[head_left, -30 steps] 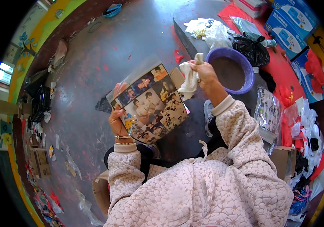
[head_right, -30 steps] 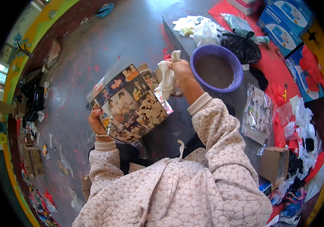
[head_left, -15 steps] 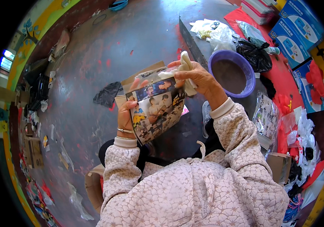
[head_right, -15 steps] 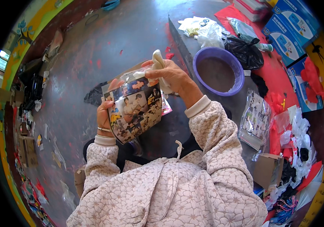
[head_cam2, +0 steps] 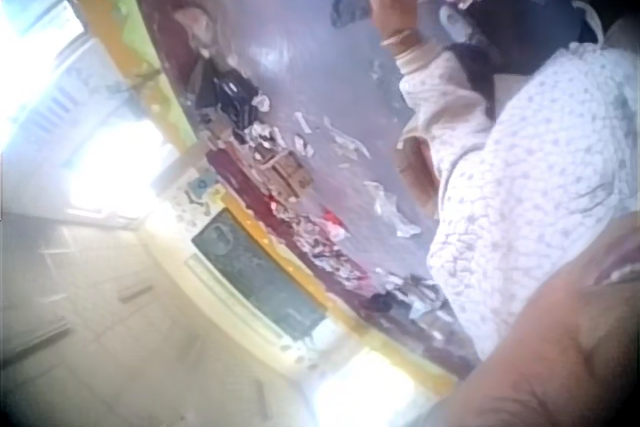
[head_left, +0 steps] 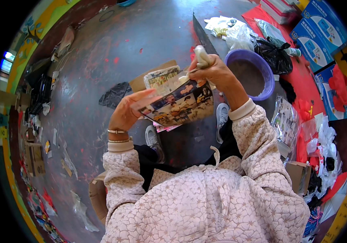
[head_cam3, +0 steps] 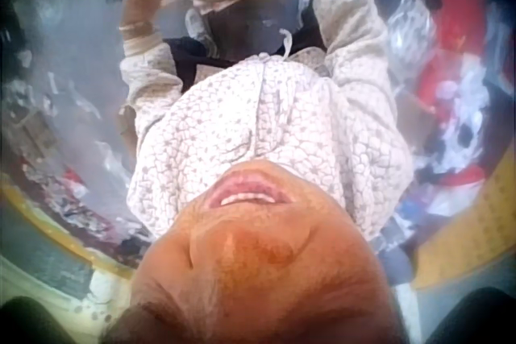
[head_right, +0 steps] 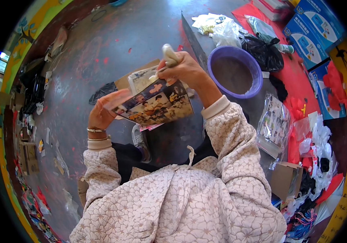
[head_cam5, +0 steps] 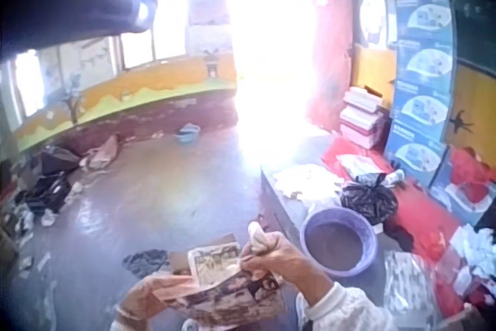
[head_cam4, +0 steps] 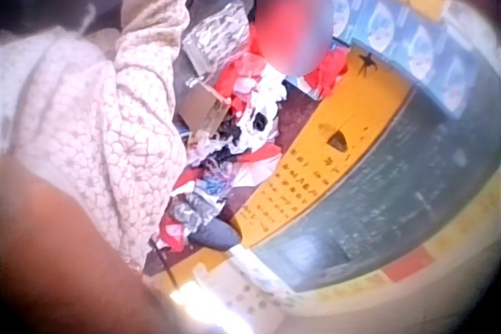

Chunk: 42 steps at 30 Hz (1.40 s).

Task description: The person sits on the floor and wipes the covers of several photo albums with a white cloth. They handle each album one at a time, wiping both the front and back covers before placing them aside.

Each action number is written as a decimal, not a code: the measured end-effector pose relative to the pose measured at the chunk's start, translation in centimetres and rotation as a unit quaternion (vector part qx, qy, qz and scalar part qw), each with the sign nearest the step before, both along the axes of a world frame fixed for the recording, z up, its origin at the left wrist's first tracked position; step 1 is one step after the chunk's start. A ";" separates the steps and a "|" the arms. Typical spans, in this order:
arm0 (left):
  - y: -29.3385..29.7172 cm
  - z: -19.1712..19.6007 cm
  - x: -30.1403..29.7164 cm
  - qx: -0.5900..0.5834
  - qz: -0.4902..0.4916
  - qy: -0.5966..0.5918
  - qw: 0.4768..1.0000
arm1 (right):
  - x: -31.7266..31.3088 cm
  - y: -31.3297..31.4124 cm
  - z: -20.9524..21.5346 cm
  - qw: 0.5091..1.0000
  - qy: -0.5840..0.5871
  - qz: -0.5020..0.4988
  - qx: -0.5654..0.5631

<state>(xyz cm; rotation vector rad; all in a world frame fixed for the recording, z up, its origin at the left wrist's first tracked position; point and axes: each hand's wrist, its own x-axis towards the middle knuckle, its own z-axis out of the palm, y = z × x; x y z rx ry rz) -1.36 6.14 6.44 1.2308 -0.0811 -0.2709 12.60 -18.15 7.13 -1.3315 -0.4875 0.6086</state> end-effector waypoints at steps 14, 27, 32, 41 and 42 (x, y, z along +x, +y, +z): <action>-1.8 -3.6 1.6 0.175 -0.138 0.100 0.970 | 0.5 1.9 -3.2 0.991 0.131 -0.019 0.024; -2.5 -3.7 1.1 -0.151 0.000 0.106 0.983 | -0.3 2.7 -1.2 0.957 -0.011 -0.269 0.107; -3.9 -6.0 2.1 -0.176 0.067 0.124 0.974 | -4.1 6.7 -5.2 0.950 -0.281 -0.102 -0.088; -2.2 -13.9 -0.8 -0.346 0.280 0.183 0.877 | 0.6 2.5 -4.5 0.967 -0.074 -0.239 0.055; -2.0 -15.2 -1.2 -0.358 0.294 0.188 0.866 | 1.8 2.2 -3.9 0.947 -0.036 -0.310 0.079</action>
